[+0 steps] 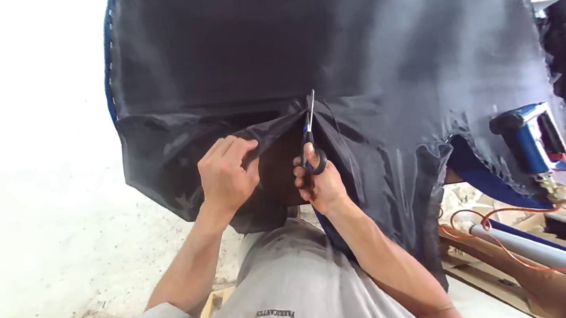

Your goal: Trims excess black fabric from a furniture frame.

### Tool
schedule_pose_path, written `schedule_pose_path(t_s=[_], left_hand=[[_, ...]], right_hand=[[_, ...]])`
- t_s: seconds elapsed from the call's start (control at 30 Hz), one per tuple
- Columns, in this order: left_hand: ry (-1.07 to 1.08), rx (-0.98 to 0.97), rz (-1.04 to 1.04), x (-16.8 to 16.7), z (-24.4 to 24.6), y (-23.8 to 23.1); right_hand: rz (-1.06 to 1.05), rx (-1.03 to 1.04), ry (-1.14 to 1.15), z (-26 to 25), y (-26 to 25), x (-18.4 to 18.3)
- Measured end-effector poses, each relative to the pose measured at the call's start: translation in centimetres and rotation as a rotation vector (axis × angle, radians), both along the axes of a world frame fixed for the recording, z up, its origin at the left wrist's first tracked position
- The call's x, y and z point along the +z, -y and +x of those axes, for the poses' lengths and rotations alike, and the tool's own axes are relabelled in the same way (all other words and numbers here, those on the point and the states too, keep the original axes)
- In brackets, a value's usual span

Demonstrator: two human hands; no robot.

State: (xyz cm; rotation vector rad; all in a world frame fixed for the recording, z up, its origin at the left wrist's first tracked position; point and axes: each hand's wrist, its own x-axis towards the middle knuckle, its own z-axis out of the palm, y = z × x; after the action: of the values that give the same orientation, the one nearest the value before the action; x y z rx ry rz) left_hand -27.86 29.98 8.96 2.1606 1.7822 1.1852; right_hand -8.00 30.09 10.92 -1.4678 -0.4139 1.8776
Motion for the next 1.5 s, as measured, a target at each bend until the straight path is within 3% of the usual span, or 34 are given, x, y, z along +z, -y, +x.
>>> schedule_pose_path(t_s=[0.3, 0.57, 0.83, 1.03, 1.23, 1.5], left_hand=[[-0.002, -0.045, -0.108, -3.4, 0.6, 3.4], [0.096, 0.085, -0.031, -3.1, 0.5, 3.5], [0.094, -0.046, -0.059, -3.9, 0.7, 4.8], [0.142, -0.064, -0.089, -5.1, 0.6, 5.3], [0.183, -0.102, -0.110, -6.1, -0.8, 4.9], [0.030, -0.094, -0.288, -6.6, 0.2, 5.2]], right_hand=[[0.007, 0.022, 0.038, -0.2, -1.4, -0.9], [-0.029, 0.062, 0.032, 0.8, 1.2, -0.1], [0.019, -0.023, 0.056, -0.1, -2.4, -0.7], [0.044, -0.044, 0.179, -0.6, -2.6, -0.6], [0.054, -0.043, 0.142, -0.6, -3.6, -0.7], [-0.010, 0.164, 0.225, 4.4, -4.9, 0.3]])
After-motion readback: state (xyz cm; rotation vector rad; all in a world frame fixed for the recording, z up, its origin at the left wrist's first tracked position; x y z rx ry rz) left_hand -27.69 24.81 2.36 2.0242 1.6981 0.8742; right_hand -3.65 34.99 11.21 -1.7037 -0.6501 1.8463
